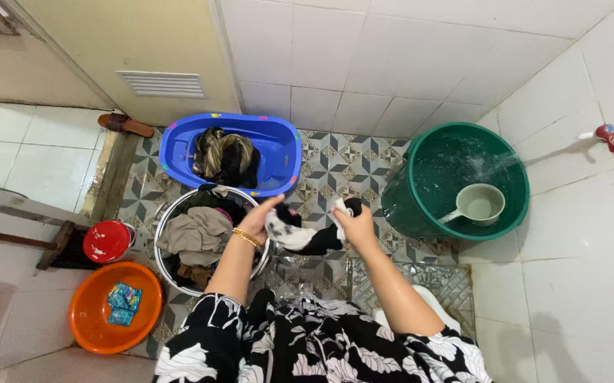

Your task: The person washes clothes by hand under a tap, scrubing them, rinsing them, and placing them into a blue plastic tub and a metal bucket.

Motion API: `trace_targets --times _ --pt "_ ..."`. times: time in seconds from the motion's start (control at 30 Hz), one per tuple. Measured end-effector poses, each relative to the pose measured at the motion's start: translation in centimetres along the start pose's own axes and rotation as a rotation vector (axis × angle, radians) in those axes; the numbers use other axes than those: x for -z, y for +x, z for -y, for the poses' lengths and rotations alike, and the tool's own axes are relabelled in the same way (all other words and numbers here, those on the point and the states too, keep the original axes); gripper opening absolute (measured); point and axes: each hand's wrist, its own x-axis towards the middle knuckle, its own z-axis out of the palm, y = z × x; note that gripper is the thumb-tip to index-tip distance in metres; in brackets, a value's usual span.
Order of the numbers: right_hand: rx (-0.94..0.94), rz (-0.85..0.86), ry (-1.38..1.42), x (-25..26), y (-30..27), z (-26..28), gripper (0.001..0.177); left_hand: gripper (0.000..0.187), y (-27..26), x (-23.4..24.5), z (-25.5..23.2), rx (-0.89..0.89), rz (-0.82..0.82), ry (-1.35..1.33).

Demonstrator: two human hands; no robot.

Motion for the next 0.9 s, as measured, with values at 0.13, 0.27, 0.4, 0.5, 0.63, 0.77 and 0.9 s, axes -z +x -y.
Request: trace_targets --times 0.13,0.27,0.4,0.5,0.63,0.77,0.9 --pt "0.306 -0.06 -0.245 -0.8 0.9 3.2 0.02 0.035 4.0 4.2 4.7 0.052 0.076 -0.026" --pt "0.784 0.01 -0.391 -3.6 0.2 9.3 0.022 0.055 2.0 -0.2 6.2 0.211 -0.11 0.152" --pt "1.07 0.21 -0.385 -4.6 -0.8 13.0 0.025 0.083 -1.4 -5.5 6.8 0.538 0.026 -0.217" --pt "1.072 0.131 -0.318 -4.1 -2.0 12.3 0.022 0.06 1.7 -6.1 7.5 0.186 -0.029 -0.407" --pt "0.595 -0.123 0.121 -1.5 -1.8 7.9 0.021 0.033 4.6 -3.9 4.5 -0.21 -0.085 -0.515" --pt "-0.272 -0.108 0.475 0.8 1.9 3.4 0.021 0.02 2.7 -6.3 0.8 -0.631 -0.002 -0.187" --pt "-0.441 0.185 0.285 0.7 4.9 -0.7 0.027 0.025 -2.0 -13.0 -1.8 -0.915 0.082 0.739"
